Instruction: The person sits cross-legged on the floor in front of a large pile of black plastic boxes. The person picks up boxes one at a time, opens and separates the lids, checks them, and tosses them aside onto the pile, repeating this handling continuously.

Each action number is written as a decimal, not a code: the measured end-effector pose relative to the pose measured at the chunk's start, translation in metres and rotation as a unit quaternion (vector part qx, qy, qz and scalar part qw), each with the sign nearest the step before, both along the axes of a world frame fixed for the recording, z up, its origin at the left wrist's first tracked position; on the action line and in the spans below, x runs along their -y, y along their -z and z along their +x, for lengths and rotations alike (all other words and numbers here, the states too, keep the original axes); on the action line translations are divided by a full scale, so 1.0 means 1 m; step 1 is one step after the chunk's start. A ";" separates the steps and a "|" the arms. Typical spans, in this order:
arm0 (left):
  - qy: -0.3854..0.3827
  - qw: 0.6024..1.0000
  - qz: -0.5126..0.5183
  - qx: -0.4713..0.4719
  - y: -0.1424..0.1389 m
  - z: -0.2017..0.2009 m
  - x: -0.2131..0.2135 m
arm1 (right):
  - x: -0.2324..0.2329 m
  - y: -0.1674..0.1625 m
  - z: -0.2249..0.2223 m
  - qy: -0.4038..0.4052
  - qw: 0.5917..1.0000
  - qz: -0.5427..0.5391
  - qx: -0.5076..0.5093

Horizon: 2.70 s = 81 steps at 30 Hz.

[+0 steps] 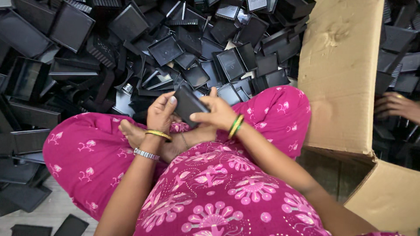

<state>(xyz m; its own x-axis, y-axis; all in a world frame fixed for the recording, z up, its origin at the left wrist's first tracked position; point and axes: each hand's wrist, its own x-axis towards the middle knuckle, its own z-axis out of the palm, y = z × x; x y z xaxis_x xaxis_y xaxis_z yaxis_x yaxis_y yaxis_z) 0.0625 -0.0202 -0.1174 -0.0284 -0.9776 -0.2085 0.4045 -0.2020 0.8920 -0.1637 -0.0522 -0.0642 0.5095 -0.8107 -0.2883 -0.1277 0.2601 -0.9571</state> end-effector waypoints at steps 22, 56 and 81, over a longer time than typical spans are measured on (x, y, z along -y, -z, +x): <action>-0.009 0.993 0.106 -0.039 -0.006 0.000 0.006 | 0.132 0.012 -0.090 0.268 0.877 -0.223 -0.331; -0.057 0.997 0.036 -0.043 -0.018 -0.012 0.006 | -0.002 0.001 0.031 0.157 0.943 -0.285 -0.069; -0.017 0.987 0.032 -0.160 -0.032 -0.007 0.007 | 0.009 -0.008 0.021 0.059 0.996 -0.063 -0.005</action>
